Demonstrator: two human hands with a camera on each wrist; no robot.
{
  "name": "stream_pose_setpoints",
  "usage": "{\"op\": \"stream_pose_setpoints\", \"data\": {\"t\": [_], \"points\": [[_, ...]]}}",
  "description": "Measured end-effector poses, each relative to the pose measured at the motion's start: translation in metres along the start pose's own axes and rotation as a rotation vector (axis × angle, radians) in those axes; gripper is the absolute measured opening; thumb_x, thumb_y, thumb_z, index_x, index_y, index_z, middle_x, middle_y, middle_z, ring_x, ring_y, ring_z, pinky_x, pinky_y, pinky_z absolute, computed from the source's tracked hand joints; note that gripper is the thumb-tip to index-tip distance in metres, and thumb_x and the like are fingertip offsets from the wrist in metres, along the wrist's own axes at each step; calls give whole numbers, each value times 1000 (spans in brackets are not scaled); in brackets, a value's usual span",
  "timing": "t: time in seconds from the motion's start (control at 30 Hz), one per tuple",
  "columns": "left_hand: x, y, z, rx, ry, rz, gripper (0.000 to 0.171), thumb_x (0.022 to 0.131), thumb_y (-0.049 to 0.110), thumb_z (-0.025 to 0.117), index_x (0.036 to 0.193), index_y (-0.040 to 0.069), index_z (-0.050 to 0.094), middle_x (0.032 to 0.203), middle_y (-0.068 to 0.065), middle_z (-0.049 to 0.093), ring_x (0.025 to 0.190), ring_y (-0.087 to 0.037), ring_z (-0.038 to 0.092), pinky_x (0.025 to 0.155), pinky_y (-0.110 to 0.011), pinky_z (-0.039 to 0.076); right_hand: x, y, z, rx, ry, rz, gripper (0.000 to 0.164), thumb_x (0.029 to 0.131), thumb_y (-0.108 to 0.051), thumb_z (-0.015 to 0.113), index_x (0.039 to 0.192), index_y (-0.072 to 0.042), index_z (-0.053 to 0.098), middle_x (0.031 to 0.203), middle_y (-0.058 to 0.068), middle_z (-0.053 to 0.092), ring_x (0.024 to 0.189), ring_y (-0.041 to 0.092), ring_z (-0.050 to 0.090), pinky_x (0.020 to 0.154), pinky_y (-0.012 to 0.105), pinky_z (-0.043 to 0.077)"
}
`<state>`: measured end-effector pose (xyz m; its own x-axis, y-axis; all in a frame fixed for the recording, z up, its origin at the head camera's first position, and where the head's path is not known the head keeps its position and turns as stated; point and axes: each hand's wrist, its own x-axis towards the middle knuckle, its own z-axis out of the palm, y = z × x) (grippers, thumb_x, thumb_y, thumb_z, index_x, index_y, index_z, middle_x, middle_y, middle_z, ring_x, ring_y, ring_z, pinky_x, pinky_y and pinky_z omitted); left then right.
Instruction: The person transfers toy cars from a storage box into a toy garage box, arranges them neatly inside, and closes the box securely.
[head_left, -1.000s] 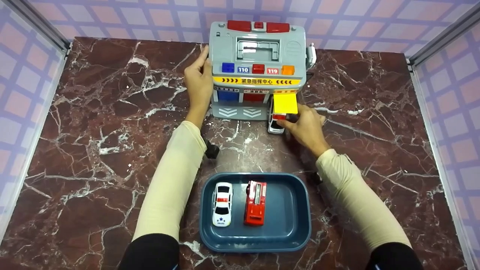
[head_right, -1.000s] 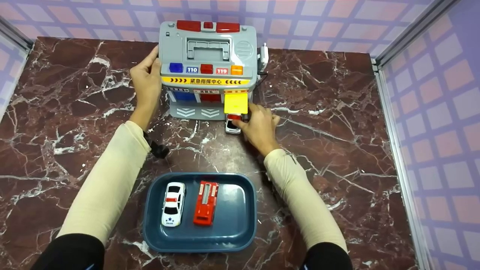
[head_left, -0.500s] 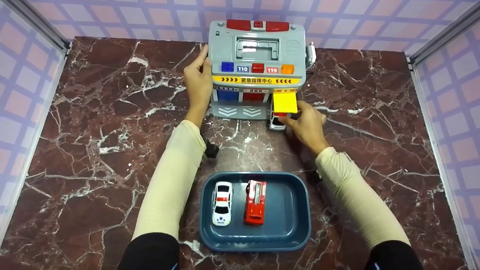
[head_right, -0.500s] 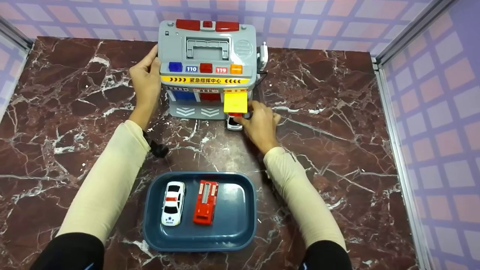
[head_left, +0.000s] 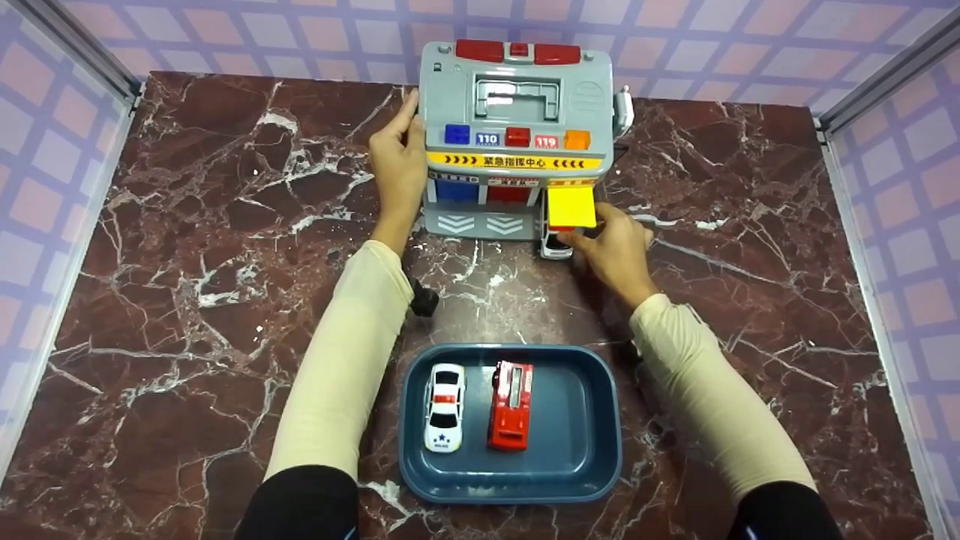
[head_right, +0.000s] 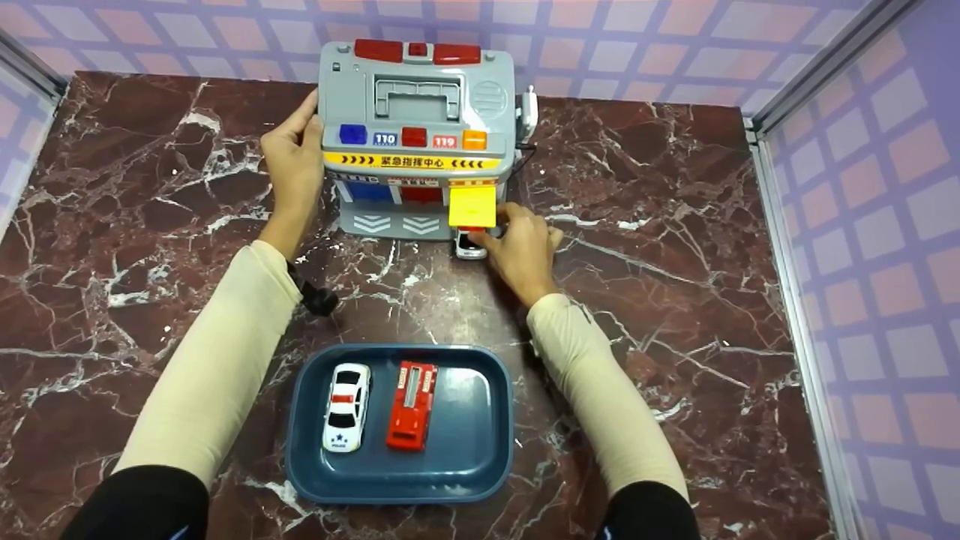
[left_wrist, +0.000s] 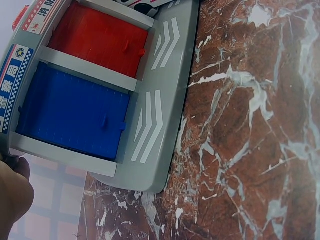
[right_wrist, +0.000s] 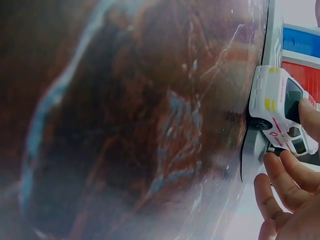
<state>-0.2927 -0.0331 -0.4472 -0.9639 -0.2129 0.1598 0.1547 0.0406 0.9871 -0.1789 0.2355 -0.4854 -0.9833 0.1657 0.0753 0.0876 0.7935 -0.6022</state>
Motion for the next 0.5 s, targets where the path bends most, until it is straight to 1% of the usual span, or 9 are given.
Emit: {"op": "stream_pose_setpoints", "data": {"t": [0.23,0.4,0.5], "points": [[-5,10,0,10,7,-9,36,100,-4,53,136,-1,55,146,-11,52,141,-15,45,109,-9,34,2,1,0,20,2,4,47,80,-37,85,111,-4,71,104,13,75,98,36,67,88,56,31],[-8,16,0,1,0,-22,37,100,-4,53,136,-1,55,146,-11,51,141,-14,45,109,-8,34,4,2,-1,25,-4,15,46,83,-37,82,112,-4,71,106,13,75,101,36,67,90,56,32],[-9,18,-1,7,2,-14,36,100,-4,53,136,-1,55,146,-12,52,141,-15,45,110,-9,34,4,1,-1,22,-10,17,45,84,-37,81,113,-4,70,105,13,75,99,36,67,89,56,33]]}}
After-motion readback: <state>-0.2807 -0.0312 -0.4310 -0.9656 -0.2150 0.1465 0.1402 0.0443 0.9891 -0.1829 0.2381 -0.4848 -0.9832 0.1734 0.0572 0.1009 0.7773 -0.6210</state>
